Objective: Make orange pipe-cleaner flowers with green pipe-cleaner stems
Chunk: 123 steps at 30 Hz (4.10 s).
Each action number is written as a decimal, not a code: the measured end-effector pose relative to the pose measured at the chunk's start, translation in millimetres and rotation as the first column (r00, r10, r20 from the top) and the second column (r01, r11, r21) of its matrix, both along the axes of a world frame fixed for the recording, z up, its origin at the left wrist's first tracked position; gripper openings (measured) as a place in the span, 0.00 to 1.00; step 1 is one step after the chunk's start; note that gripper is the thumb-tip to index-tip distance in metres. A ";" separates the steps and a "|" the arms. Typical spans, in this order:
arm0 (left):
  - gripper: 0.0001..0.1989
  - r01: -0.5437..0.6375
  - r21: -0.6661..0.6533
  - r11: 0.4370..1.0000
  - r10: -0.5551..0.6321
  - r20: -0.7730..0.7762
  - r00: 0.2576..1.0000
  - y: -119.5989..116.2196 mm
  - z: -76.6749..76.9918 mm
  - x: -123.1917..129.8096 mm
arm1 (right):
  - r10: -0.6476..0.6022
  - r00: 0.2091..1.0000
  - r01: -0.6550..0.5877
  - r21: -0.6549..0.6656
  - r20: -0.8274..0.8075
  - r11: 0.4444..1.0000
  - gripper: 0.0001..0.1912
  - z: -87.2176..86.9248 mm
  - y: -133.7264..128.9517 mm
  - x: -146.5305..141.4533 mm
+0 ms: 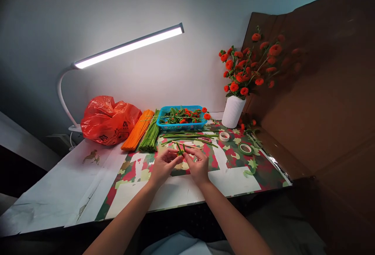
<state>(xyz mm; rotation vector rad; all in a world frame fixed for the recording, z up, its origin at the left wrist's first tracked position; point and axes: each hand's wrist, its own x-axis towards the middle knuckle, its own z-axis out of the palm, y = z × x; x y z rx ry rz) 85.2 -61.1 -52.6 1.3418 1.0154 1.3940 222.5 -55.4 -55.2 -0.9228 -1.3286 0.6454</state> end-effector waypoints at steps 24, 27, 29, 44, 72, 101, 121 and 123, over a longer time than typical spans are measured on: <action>0.14 0.043 -0.060 0.997 -0.043 0.011 0.999 1.0 1.8 -2.5 | -0.064 0.968 0.021 0.174 0.243 0.984 0.10 2.4 -10.1 0.1; 0.13 0.048 -0.040 0.998 -0.048 -0.008 0.999 3.2 -0.3 -3.8 | -0.055 0.966 0.010 0.176 0.252 0.984 0.12 2.1 -9.6 0.1; 0.14 0.073 -0.072 0.995 -0.071 0.032 0.997 4.3 -1.0 -3.7 | -0.045 0.965 0.000 0.174 0.257 0.985 0.12 2.4 -9.8 -0.2; 0.07 -0.176 0.249 0.952 0.220 -0.160 0.962 -1.7 -2.2 0.7 | 0.104 0.791 -0.455 -0.466 -0.603 0.759 0.13 1.8 8.1 -8.7; 0.17 -0.117 -0.361 0.925 0.199 0.199 0.960 9.1 -4.5 -7.1 | -0.210 0.589 -0.134 0.350 0.781 0.927 0.09 9.5 9.6 4.0; 0.17 -0.120 -0.244 0.962 0.174 0.215 0.961 2.6 9.9 -3.3 | 0.373 0.881 -0.324 -0.205 0.291 0.924 0.15 40.1 12.8 8.9; 0.20 0.183 -0.230 0.956 -0.129 0.230 0.965 0.7 8.0 -2.1 | 0.428 0.744 -0.451 -0.088 0.513 0.888 0.06 55.0 16.5 31.2; 0.21 0.147 -0.215 0.966 -0.105 0.195 0.975 0.7 8.2 -1.2 | 0.337 0.710 -0.421 -0.012 0.619 0.907 0.06 53.6 17.1 34.0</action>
